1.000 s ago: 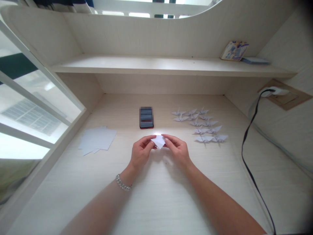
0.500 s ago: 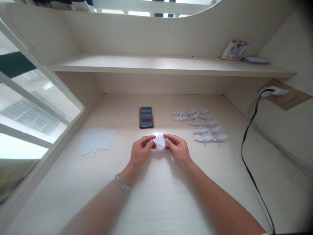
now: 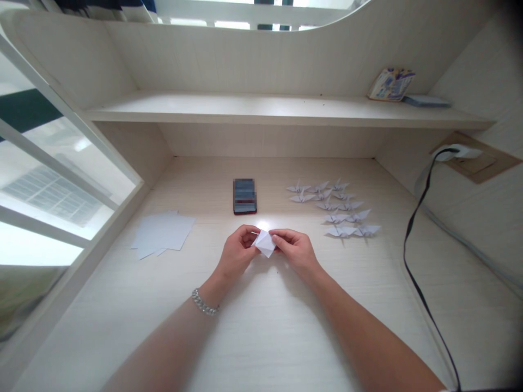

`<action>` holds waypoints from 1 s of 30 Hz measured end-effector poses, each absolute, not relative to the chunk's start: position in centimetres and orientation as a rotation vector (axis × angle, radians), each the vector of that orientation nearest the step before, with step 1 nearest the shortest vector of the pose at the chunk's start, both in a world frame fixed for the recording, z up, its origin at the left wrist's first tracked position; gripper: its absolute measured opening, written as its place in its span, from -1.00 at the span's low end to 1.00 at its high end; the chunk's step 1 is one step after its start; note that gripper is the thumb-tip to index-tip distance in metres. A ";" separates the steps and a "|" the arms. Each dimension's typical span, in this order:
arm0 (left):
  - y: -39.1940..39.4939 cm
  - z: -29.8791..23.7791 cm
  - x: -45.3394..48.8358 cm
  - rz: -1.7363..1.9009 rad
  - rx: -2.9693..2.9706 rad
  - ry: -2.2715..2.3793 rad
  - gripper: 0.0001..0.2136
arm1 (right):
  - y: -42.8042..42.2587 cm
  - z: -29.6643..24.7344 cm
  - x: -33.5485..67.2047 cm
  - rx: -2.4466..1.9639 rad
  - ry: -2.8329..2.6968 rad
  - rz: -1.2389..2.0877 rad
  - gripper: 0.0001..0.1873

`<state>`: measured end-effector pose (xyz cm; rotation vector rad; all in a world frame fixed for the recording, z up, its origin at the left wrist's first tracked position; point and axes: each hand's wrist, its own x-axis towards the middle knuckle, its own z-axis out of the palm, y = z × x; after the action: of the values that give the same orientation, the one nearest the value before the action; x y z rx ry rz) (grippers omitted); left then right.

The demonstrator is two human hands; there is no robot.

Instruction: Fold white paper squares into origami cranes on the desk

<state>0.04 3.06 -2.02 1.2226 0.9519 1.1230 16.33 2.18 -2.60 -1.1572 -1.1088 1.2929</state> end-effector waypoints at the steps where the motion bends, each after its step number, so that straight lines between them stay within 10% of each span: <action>1: 3.0 -2.0 0.0 1.111 1.231 0.934 -0.65 | 2.2 -2.6 16.3 -1.151 -1.111 1.303 -0.70; 30: 2.8 -1.9 0.1 1.115 1.251 0.958 -0.77 | 2.3 -2.7 16.4 -0.991 -0.951 1.597 -0.71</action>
<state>0.15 2.77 -1.90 1.2509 0.9577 1.1148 16.45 2.27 -2.68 -0.9914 -0.9513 1.5967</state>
